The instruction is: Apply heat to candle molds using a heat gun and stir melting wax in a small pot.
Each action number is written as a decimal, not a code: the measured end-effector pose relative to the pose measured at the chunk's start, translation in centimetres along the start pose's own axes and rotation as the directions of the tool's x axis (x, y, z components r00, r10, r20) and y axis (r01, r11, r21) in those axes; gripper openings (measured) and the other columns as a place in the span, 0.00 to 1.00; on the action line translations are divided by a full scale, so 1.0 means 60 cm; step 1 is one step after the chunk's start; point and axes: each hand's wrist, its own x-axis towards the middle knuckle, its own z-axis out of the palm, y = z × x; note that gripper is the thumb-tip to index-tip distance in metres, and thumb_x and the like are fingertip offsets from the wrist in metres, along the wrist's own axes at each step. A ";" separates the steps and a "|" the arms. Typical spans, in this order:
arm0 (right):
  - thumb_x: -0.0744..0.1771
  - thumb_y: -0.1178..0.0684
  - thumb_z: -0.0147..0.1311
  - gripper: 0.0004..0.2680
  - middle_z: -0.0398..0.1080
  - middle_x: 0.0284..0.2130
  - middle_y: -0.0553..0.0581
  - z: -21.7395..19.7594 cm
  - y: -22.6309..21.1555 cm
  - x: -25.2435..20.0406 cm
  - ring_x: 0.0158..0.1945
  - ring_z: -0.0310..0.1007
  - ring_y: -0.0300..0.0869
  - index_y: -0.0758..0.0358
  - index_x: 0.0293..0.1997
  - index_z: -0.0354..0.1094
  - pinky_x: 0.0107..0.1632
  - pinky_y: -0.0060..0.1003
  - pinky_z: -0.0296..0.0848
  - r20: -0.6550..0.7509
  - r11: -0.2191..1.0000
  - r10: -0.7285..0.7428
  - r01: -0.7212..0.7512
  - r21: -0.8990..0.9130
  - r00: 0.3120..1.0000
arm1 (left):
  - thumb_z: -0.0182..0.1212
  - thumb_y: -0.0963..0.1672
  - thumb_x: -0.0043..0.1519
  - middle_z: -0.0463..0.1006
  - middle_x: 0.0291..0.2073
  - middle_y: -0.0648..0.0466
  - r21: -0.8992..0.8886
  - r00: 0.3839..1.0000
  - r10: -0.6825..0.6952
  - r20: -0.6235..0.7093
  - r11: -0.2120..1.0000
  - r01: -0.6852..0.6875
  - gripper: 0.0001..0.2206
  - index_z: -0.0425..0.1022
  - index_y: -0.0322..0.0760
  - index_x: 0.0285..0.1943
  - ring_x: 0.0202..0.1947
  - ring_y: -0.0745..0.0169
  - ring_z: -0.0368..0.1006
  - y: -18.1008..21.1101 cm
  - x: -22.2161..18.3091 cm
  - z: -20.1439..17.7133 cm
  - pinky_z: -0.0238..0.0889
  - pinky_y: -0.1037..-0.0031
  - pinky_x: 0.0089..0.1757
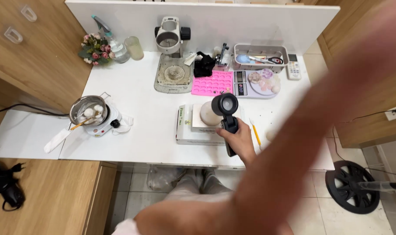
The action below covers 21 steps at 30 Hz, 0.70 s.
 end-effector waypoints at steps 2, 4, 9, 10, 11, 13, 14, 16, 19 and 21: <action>0.58 0.52 0.69 0.13 0.72 0.26 0.49 0.000 -0.028 -0.011 0.28 0.68 0.33 0.66 0.39 0.73 0.34 0.31 0.69 -0.011 0.999 0.043 -0.043 -0.024 0.999 | 0.72 0.54 0.59 0.54 0.79 0.40 0.007 1.000 -0.001 0.012 1.000 0.001 0.48 0.47 0.32 0.83 0.81 0.44 0.51 0.018 -0.007 -0.003 0.44 0.55 0.75; 0.59 0.52 0.68 0.12 0.71 0.25 0.50 -0.011 -0.039 -0.015 0.27 0.66 0.34 0.66 0.39 0.73 0.32 0.32 0.67 -0.033 0.995 0.081 -0.083 -0.056 0.996 | 0.72 0.54 0.59 0.54 0.79 0.40 0.001 1.000 0.006 0.026 1.000 -0.006 0.48 0.47 0.32 0.83 0.81 0.44 0.51 0.034 -0.008 0.005 0.44 0.55 0.75; 0.58 0.52 0.70 0.13 0.72 0.26 0.48 -0.021 0.005 -0.006 0.30 0.68 0.31 0.66 0.36 0.72 0.35 0.30 0.69 -0.058 0.999 -0.040 0.038 -0.028 0.998 | 0.73 0.54 0.60 0.54 0.79 0.40 -0.015 0.997 0.058 0.056 0.998 -0.057 0.47 0.48 0.32 0.82 0.80 0.45 0.52 0.052 0.005 0.018 0.45 0.56 0.75; 0.58 0.52 0.70 0.13 0.72 0.26 0.48 -0.021 -0.015 -0.018 0.30 0.68 0.31 0.66 0.36 0.72 0.35 0.30 0.69 -0.050 0.999 -0.034 0.033 -0.026 0.998 | 0.73 0.54 0.60 0.55 0.79 0.40 -0.008 0.997 0.056 0.055 0.998 -0.056 0.47 0.48 0.32 0.82 0.80 0.45 0.52 0.052 0.001 0.014 0.46 0.56 0.75; 0.58 0.51 0.69 0.12 0.71 0.24 0.49 -0.022 -0.035 -0.029 0.28 0.67 0.33 0.65 0.36 0.72 0.33 0.31 0.68 -0.050 0.996 0.076 -0.079 -0.051 0.996 | 0.73 0.54 0.60 0.55 0.79 0.40 -0.002 0.997 0.055 0.054 0.999 -0.055 0.47 0.48 0.32 0.82 0.80 0.45 0.52 0.052 -0.003 0.009 0.46 0.56 0.75; 0.58 0.51 0.69 0.12 0.70 0.23 0.50 -0.018 -0.050 -0.032 0.26 0.66 0.34 0.64 0.35 0.71 0.31 0.33 0.67 -0.062 0.982 0.174 -0.178 -0.066 0.983 | 0.73 0.54 0.60 0.55 0.79 0.40 0.010 0.995 0.076 0.065 0.997 -0.077 0.46 0.49 0.32 0.82 0.80 0.45 0.53 0.036 0.011 0.005 0.46 0.56 0.75; 0.58 0.51 0.69 0.12 0.69 0.23 0.51 -0.018 -0.042 -0.030 0.26 0.65 0.34 0.65 0.35 0.71 0.32 0.33 0.65 -0.052 0.986 0.157 -0.160 -0.055 0.986 | 0.73 0.53 0.60 0.55 0.79 0.40 0.006 0.993 0.091 0.073 0.996 -0.092 0.46 0.49 0.32 0.82 0.79 0.45 0.53 0.020 0.021 0.009 0.47 0.57 0.75; 0.58 0.51 0.70 0.12 0.68 0.24 0.51 -0.018 -0.029 -0.028 0.27 0.64 0.34 0.66 0.35 0.71 0.32 0.34 0.64 -0.047 0.990 0.134 -0.135 -0.035 0.990 | 0.73 0.53 0.61 0.55 0.79 0.40 0.007 0.988 0.122 0.090 0.992 -0.123 0.46 0.49 0.32 0.82 0.79 0.46 0.53 -0.084 0.040 0.012 0.47 0.57 0.75; 0.58 0.51 0.71 0.12 0.67 0.23 0.49 -0.018 -0.026 -0.025 0.27 0.62 0.34 0.66 0.33 0.70 0.30 0.34 0.64 -0.066 0.993 0.091 -0.095 -0.069 0.994 | 0.73 0.53 0.61 0.56 0.79 0.40 0.026 0.979 0.175 0.107 0.983 -0.179 0.45 0.50 0.32 0.82 0.79 0.46 0.53 -0.261 0.050 -0.024 0.48 0.57 0.75; 0.57 0.52 0.69 0.11 0.71 0.23 0.47 -0.019 -0.035 -0.027 0.26 0.67 0.32 0.64 0.34 0.72 0.32 0.30 0.68 -0.037 0.996 0.081 -0.082 -0.028 0.996 | 0.73 0.53 0.61 0.56 0.79 0.40 0.051 0.970 0.209 0.121 0.975 -0.216 0.45 0.50 0.32 0.82 0.79 0.46 0.54 -0.279 0.067 -0.058 0.48 0.58 0.76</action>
